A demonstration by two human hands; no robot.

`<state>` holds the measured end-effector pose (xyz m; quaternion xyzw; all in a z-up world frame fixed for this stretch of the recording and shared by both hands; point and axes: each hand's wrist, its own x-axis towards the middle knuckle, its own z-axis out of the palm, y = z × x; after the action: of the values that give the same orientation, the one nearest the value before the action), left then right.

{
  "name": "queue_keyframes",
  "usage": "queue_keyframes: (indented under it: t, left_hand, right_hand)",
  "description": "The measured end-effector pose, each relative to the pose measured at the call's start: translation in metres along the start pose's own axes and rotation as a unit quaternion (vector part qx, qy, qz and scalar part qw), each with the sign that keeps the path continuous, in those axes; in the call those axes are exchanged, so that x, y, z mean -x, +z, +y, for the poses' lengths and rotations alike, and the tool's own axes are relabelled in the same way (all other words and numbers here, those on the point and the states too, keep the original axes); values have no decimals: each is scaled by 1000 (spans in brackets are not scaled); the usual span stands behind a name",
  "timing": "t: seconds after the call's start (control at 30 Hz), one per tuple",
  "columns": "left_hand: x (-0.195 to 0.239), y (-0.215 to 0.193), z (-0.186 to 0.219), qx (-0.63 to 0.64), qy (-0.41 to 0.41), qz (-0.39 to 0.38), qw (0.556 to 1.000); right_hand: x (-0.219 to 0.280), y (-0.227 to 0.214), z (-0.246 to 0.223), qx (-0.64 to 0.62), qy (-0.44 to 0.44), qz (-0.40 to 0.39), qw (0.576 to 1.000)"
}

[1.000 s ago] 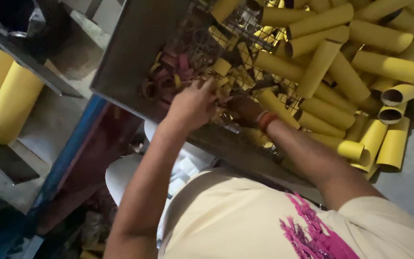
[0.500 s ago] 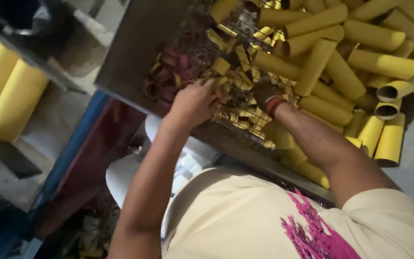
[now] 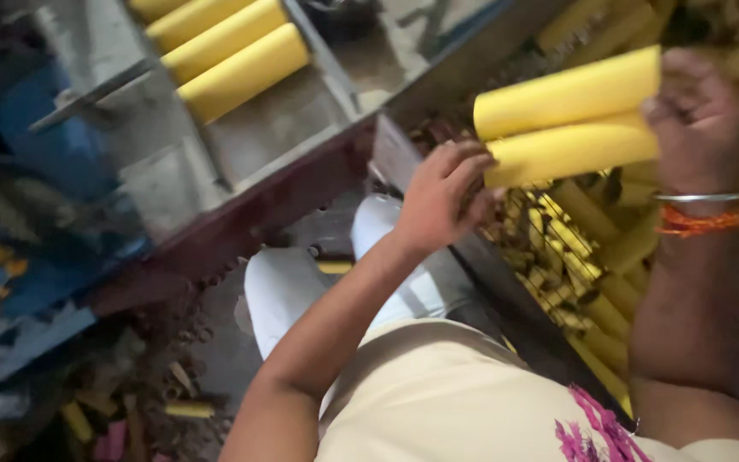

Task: The person repeatedly picks up yellow cylindrical objects from a wire mesh bin and places them onto a conveyor belt. The person handles the cylinders one by one or in small groups, moving them from the bin to the belt in a repetitive cycle.

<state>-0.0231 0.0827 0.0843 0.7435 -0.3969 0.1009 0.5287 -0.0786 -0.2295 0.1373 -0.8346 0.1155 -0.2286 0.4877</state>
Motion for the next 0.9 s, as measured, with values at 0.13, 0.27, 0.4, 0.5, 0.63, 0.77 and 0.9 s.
queue_keyframes:
  t: [0.13,0.27,0.4,0.5,0.63,0.77,0.9]
  left_hand:
    - [-3,-50,-4,-153,44,124,979]
    - [-26,-95,-34,-284,-52,82,954]
    - [-40,-138,-99,-385,-169,23,907]
    - [-20,-156,-139,-411,-303,-88,855]
    - [-10,-167,-148,-459,-284,-112,835]
    - [-20,-153,-117,-422,-163,-42,891]
    - [-39,-85,-72,-300,-88,-25,949]
  right_hand:
    - [-43,73,-36,-195,-83,-3,977]
    - [-71,197,-54,-145,-241,-57,958]
    - [-64,316,-94,-34,-215,-170,961]
    - [-55,336,-111,203,-339,-117,911]
    - [-46,287,-84,154,-383,-57,909]
    - [-10,207,15,123,-201,-38,971]
    - [56,149,138,343,213,-214,890]
